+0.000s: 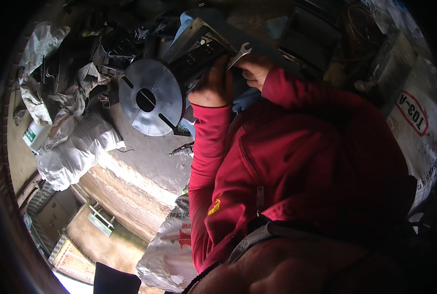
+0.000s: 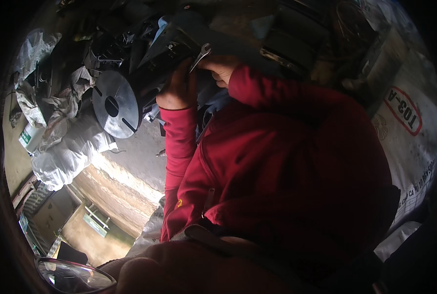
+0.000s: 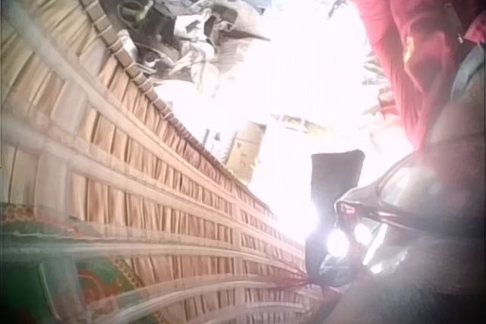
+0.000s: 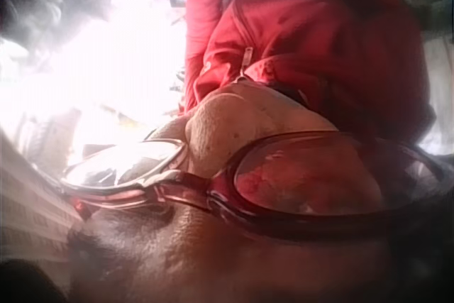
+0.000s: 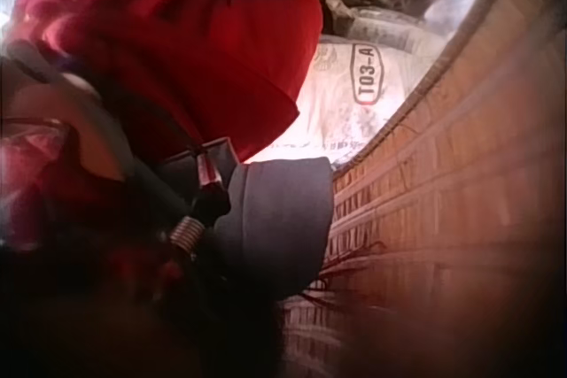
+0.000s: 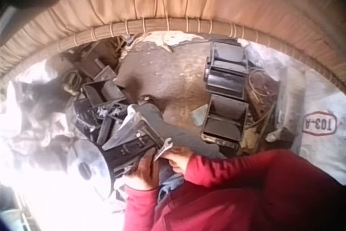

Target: The person assembles a metal component by inserting bolts and tightening them with a wrench. They repeatedly adjust the part and use the wrench to secure fasteners on a circular metal piece.

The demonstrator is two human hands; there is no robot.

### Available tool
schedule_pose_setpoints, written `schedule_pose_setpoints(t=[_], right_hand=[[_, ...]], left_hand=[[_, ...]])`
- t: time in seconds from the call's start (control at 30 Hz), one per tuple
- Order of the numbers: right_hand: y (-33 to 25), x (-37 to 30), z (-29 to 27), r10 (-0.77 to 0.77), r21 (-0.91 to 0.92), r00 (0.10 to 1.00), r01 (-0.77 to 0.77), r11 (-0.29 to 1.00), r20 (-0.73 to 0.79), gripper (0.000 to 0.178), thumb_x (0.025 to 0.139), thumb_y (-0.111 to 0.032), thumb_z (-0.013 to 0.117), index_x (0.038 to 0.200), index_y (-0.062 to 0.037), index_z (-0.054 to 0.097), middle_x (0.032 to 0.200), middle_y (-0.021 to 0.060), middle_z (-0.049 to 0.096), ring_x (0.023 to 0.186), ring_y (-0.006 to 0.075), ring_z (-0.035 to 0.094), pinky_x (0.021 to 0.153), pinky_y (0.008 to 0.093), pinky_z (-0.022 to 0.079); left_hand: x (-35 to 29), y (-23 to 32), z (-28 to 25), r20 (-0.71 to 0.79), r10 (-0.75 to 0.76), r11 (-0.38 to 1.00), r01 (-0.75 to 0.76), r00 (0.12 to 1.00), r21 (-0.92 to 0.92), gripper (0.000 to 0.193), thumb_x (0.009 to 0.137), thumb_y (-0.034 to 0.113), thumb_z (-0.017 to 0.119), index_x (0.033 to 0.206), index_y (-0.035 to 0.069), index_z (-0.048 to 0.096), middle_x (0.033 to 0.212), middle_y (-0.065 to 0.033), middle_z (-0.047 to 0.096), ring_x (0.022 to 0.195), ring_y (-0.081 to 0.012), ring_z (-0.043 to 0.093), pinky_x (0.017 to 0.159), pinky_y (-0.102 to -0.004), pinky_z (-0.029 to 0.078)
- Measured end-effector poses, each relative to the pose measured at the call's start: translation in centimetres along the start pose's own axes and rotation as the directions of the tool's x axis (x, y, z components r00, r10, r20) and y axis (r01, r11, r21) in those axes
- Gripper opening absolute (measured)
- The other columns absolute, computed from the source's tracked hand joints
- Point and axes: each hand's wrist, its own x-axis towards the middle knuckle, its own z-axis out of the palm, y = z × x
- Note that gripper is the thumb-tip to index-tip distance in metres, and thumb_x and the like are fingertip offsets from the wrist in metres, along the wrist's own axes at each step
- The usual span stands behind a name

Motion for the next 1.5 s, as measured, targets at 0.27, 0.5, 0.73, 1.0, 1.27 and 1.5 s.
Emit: schedule_pose_setpoints(t=[0.27,0.5,0.73,1.0,1.27,1.5], right_hand=[[1.2,0.9,-0.9,-0.047,0.048,0.999,0.046,0.998,0.023,0.011,0.083,-0.022,0.069,0.081,-0.0127,0.063,0.050,-0.0086,0.035,0.037,0.0026,0.027,0.036,0.0223,0.017],[1.1,1.6,-0.7,-0.064,0.059,0.998,0.063,0.996,0.022,0.014,0.082,-0.021,0.070,0.078,-0.0108,0.062,0.050,-0.0072,0.035,0.037,0.0028,0.027,0.036,0.0225,0.016],[0.6,1.4,-0.6,-0.099,-0.018,0.995,0.099,0.995,0.025,0.019,0.082,-0.025,0.072,0.082,-0.0082,0.062,0.050,-0.0068,0.035,0.037,0.0028,0.026,0.036,0.0230,0.016],[0.8,1.5,-1.0,-0.107,-0.051,0.990,0.112,0.992,0.091,0.022,0.084,-0.026,0.070,0.085,-0.0067,0.060,0.050,-0.0083,0.032,0.038,0.0017,0.024,0.037,0.0226,0.016],[0.2,0.8,-0.8,-0.106,-0.110,0.991,0.114,0.987,0.078,0.019,0.087,-0.026,0.066,0.082,-0.0101,0.057,0.053,-0.0095,0.032,0.041,0.0013,0.024,0.039,0.0221,0.017],[1.1,1.3,-1.2,-0.162,-0.051,0.981,0.168,0.984,0.102,0.017,0.086,-0.025,0.067,0.088,-0.0094,0.062,0.054,-0.0088,0.035,0.043,0.0022,0.027,0.040,0.0217,0.019]], left_hand=[[-0.9,0.0,1.0,-0.046,0.047,0.999,-0.048,0.998,-0.021,0.026,0.077,0.012,0.067,0.103,0.014,0.067,0.083,-0.0092,0.069,0.067,-0.0258,0.068,0.055,-0.0336,0.051],[-0.6,0.3,1.1,-0.042,-0.031,0.999,0.029,0.999,-0.034,0.022,0.078,0.012,0.067,0.100,0.013,0.067,0.081,-0.0083,0.069,0.070,-0.0256,0.068,0.059,-0.0339,0.052],[-1.4,-0.1,-1.9,-0.005,-0.029,0.984,0.027,1.000,-0.177,0.030,0.088,0.010,0.059,0.118,0.006,0.060,0.098,-0.0139,0.068,0.078,-0.0215,0.068,0.065,-0.0309,0.053],[-4.3,1.0,-3.6,-0.069,-0.049,0.992,0.040,0.996,-0.121,0.060,0.076,-0.007,0.057,0.133,0.010,0.051,0.066,-0.0113,0.056,0.048,-0.0226,0.054,0.046,-0.0341,0.044],[-3.9,1.3,-2.7,0.027,-0.152,0.979,0.154,0.988,-0.137,0.053,0.080,-0.003,0.058,0.131,0.011,0.053,0.063,-0.0117,0.057,0.046,-0.0221,0.053,0.046,-0.0330,0.044],[-1.6,1.5,-1.9,0.007,-0.065,0.992,0.065,0.998,-0.104,0.043,0.080,0.006,0.063,0.122,0.011,0.060,0.077,-0.0130,0.066,0.060,-0.0265,0.064,0.053,-0.0341,0.049]])
